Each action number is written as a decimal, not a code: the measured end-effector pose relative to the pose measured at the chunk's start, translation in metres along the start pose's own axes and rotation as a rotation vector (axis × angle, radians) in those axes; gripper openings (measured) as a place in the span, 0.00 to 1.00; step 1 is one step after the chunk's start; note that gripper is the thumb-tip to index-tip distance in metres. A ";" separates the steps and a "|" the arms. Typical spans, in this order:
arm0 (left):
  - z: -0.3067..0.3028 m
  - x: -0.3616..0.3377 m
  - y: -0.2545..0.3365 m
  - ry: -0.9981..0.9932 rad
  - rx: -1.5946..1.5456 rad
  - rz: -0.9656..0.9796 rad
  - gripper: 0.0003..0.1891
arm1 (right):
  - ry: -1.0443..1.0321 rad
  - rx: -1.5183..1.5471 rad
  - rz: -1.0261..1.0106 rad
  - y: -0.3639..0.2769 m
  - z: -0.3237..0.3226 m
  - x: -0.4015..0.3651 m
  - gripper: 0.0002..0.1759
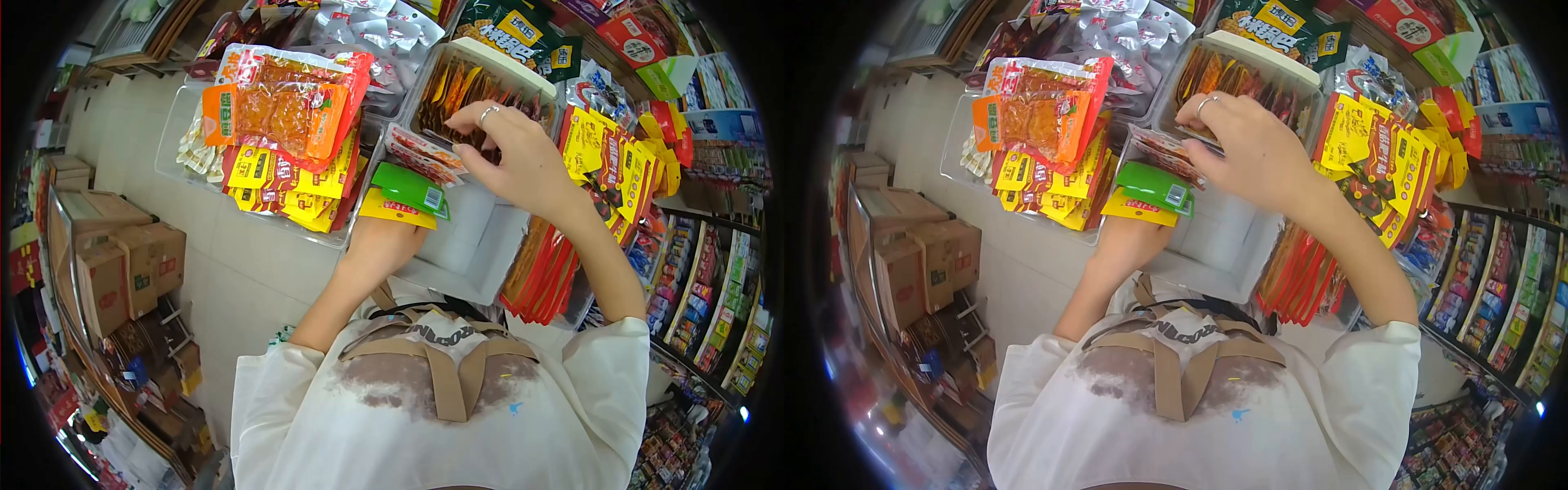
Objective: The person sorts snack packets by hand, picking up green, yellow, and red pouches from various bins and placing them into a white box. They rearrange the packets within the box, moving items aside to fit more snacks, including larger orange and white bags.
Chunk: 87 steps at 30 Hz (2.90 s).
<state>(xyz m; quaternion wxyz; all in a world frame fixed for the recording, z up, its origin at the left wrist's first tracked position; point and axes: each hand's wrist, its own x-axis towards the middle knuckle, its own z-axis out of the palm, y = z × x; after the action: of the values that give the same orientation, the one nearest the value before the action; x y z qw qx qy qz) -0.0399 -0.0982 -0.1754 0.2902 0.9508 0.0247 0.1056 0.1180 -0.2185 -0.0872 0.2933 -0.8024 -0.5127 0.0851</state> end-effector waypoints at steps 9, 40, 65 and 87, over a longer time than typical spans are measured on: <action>-0.004 -0.004 0.002 0.020 0.000 0.091 0.09 | -0.138 -0.298 -0.010 0.011 0.039 -0.003 0.26; -0.008 -0.009 0.007 -0.129 0.024 -0.032 0.13 | -0.322 -0.235 0.000 0.016 0.024 -0.019 0.22; -0.007 -0.010 0.006 -0.134 0.020 -0.015 0.11 | -0.993 -0.433 0.176 -0.015 -0.005 -0.031 0.13; -0.005 -0.015 0.000 -0.065 0.037 0.034 0.11 | -1.112 -0.359 0.229 0.018 0.064 -0.009 0.20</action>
<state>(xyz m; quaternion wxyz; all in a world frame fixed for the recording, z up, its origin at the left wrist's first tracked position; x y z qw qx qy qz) -0.0553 -0.0970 -0.1741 0.2716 0.9591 0.0011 0.0793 0.1000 -0.2072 -0.1508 -0.1706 -0.7245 -0.5059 0.4359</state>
